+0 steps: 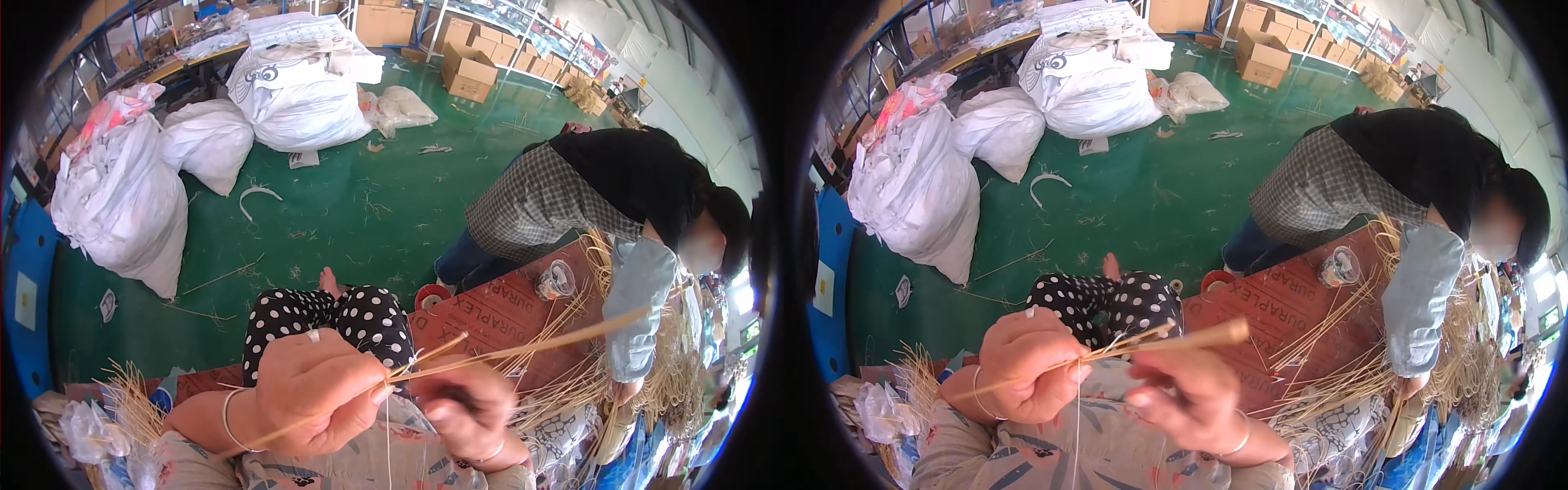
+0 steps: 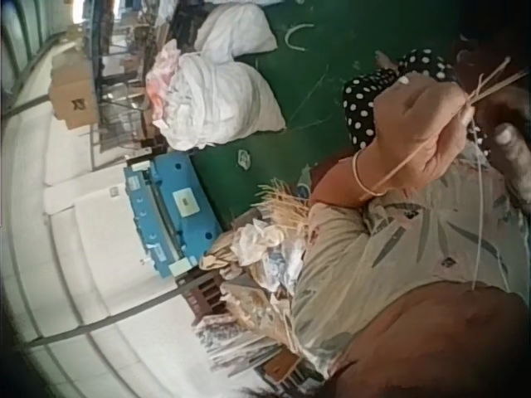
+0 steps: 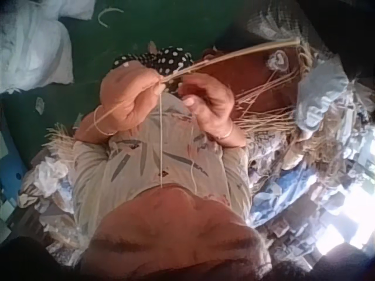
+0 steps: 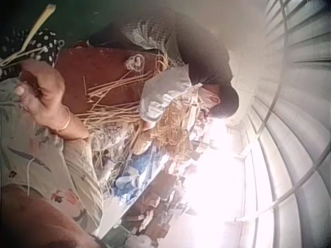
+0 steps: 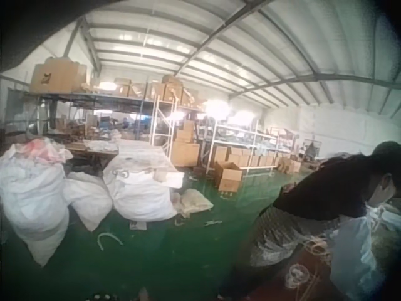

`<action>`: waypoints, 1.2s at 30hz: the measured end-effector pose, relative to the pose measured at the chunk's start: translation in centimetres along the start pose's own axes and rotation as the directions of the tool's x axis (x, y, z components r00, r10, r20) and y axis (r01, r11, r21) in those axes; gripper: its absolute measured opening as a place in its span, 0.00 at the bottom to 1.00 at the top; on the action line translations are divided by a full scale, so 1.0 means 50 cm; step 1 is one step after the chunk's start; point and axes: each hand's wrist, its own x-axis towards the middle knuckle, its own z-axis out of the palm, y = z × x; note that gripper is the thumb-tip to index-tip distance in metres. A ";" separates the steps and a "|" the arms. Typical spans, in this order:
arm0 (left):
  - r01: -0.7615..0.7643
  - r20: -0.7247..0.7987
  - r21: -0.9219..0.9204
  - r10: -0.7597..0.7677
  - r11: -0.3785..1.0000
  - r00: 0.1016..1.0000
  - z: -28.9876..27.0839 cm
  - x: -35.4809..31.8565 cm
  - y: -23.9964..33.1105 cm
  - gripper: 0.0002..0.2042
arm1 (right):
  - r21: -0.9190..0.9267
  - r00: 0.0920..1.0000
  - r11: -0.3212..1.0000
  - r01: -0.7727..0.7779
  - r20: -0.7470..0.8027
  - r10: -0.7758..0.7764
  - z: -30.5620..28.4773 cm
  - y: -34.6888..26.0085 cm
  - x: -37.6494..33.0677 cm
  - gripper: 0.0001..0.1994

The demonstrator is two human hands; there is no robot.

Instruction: The person sits on the floor and weaves thin bamboo strips together using a white string. They repeatedly wrap the string around the intersection of the strips to secure them. The person works on multiple bamboo pieces, placing finished ones aside.

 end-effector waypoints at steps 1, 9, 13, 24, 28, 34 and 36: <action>-0.037 -0.014 0.062 0.038 0.997 0.999 0.005 0.000 0.000 0.07 | 0.164 0.986 0.972 -0.169 0.031 0.166 0.024 -0.003 0.000 0.15; -0.104 0.077 0.293 0.085 0.950 0.993 0.009 -0.006 0.017 0.07 | 0.804 0.887 0.476 -0.356 0.131 0.442 0.063 0.012 0.015 0.11; -0.152 0.037 0.322 0.148 0.934 0.988 0.016 -0.017 0.008 0.12 | 0.815 0.908 0.505 -0.286 0.063 0.413 0.075 0.019 0.005 0.05; -0.120 0.061 0.332 0.106 0.936 0.993 0.007 -0.014 0.016 0.10 | 0.484 0.955 0.861 -0.158 -0.148 0.259 0.048 0.028 -0.011 0.09; -0.157 0.034 0.325 0.154 0.933 0.987 0.021 -0.017 0.014 0.12 | 0.518 0.972 0.822 -0.237 0.132 0.196 0.049 0.003 0.013 0.08; -0.138 -0.034 0.308 0.156 0.941 0.987 0.023 -0.013 0.007 0.13 | 0.130 0.966 0.958 0.257 0.000 -0.259 0.048 0.030 0.018 0.04; -0.115 0.001 0.277 0.120 0.954 0.993 0.024 -0.013 0.010 0.13 | 0.007 0.947 0.948 0.319 0.038 -0.319 0.035 0.020 0.018 0.07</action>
